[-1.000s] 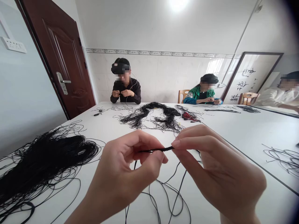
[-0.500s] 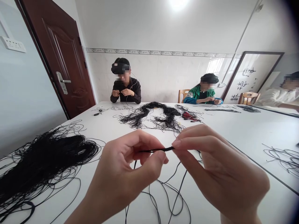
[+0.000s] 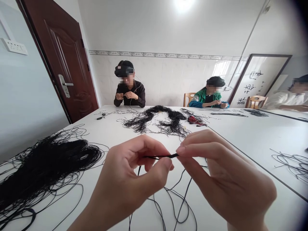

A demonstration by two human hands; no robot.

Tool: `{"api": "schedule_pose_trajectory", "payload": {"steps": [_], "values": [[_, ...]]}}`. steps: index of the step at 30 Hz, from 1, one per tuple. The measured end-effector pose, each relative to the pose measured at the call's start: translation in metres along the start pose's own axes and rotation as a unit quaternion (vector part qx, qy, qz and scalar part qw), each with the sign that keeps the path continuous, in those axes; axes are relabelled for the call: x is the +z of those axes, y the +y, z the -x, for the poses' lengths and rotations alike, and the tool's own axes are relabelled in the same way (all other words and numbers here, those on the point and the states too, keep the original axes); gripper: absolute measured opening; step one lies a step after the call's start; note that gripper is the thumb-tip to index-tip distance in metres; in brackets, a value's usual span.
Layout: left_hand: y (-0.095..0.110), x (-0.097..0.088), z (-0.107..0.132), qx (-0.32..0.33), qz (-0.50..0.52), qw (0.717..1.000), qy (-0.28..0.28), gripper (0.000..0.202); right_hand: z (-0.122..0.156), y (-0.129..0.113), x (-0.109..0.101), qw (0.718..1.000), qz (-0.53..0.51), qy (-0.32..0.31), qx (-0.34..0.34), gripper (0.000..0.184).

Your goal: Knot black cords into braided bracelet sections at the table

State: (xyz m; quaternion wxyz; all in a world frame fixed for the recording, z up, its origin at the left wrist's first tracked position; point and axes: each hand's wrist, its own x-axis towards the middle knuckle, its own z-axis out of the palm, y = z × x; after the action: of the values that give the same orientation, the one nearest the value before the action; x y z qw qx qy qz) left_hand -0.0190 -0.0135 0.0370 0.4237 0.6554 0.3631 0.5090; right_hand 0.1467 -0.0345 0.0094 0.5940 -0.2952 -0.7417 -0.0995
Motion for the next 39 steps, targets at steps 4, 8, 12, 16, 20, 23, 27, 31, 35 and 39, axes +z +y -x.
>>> {"api": "schedule_pose_trajectory", "payload": {"steps": [4, 8, 12, 16, 20, 23, 27, 31, 35, 39], "values": [[0.0013, 0.0007, 0.0005, 0.0, 0.002, 1.0, 0.002, 0.006, -0.0005, 0.0002, 0.0005, 1.0, -0.008, -0.004, -0.001, 0.032], [0.0016, 0.0015, 0.0018, -0.007, 0.011, 1.0, 0.011, 0.007, -0.0002, 0.0007, 0.0003, 1.0, -0.01, -0.005, 0.004, 0.032], [0.0013, 0.0017, 0.0018, -0.001, 0.032, 0.999, 0.023, 0.008, 0.0013, 0.0018, 0.0002, 1.0, -0.009, 0.004, 0.007, 0.033], [0.0013, 0.002, 0.0008, 0.003, 0.03, 0.999, 0.024, 0.007, 0.0019, 0.0019, 0.0005, 1.0, -0.004, 0.006, 0.006, 0.03], [0.0015, 0.0025, 0.0012, -0.001, 0.025, 0.999, 0.023, 0.009, 0.0008, 0.002, 0.0008, 1.0, -0.005, 0.006, 0.006, 0.031], [0.0014, 0.0022, 0.0015, -0.006, 0.015, 1.0, 0.021, 0.007, -0.0003, 0.0024, 0.001, 1.0, -0.003, 0.006, 0.005, 0.031], [0.0006, 0.0015, 0.0011, -0.01, 0.011, 1.0, 0.02, 0.004, -0.0005, 0.0016, 0.0016, 1.0, 0.0, 0.007, 0.003, 0.029], [-0.0006, 0.0021, 0.0005, -0.01, 0.003, 1.0, 0.015, 0.003, 0.0002, 0.0001, 0.0012, 1.0, 0.003, 0.004, 0.007, 0.029], [-0.0008, 0.0036, 0.0005, -0.013, 0.002, 1.0, 0.016, 0.007, 0.0002, -0.0003, 0.0003, 1.0, -0.003, 0.0, 0.006, 0.028], [-0.0003, 0.005, 0.0015, -0.006, 0.014, 1.0, 0.026, 0.007, 0.0, 0.0005, -0.0004, 1.0, -0.004, -0.002, 0.008, 0.029]]}}
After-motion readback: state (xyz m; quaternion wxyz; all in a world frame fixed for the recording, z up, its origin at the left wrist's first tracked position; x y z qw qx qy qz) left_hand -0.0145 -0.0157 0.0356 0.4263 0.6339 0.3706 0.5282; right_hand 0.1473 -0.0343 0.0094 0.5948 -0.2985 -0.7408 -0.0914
